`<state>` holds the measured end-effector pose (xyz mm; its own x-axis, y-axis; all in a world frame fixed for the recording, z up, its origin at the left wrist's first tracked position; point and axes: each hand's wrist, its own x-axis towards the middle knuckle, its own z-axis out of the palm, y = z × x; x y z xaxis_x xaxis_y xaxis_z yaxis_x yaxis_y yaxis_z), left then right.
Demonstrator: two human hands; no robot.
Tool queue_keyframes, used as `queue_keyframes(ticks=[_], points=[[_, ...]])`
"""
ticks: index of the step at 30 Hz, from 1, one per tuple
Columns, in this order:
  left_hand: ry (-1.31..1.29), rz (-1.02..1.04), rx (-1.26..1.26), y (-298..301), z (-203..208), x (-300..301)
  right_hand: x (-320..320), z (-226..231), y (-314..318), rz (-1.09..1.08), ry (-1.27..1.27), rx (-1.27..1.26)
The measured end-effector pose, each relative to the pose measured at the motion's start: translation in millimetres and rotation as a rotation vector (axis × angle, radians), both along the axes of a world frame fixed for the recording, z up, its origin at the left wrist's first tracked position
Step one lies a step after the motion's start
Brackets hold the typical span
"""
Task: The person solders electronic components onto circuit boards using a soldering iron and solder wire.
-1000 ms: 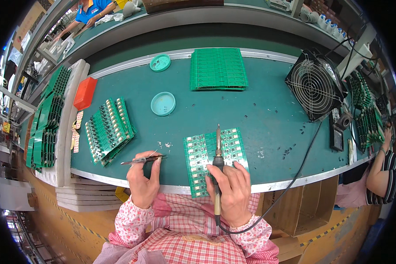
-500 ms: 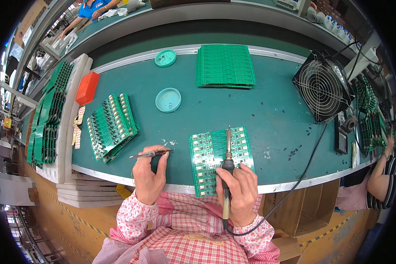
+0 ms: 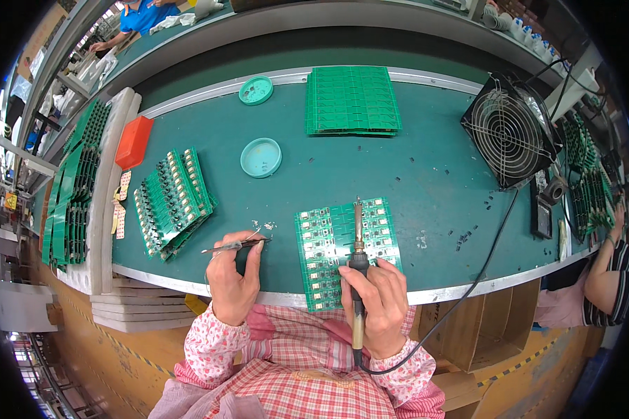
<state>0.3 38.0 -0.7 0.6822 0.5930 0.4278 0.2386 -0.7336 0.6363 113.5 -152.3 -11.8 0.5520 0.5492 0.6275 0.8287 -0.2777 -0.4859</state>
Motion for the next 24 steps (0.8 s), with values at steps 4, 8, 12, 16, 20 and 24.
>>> queue_keyframes(ticks=[4,8,12,16,20,24], points=[[0.018,-0.004,0.009,-2,1,-1,0,6,-3,0.015,0.016,0.047],[-0.029,-0.082,-0.095,-13,4,-1,-3,12,-10,0.069,0.053,0.12],[-0.024,-0.139,-0.101,-26,4,2,-6,12,-16,0.076,0.071,0.137],[-0.04,-0.18,-0.103,-31,1,8,-7,9,-21,0.067,0.1,0.131],[-0.02,-0.201,-0.083,-32,1,10,-9,8,-23,0.074,0.188,0.187],[-0.011,-0.199,-0.063,-32,1,11,-7,8,-25,0.087,0.231,0.205]])
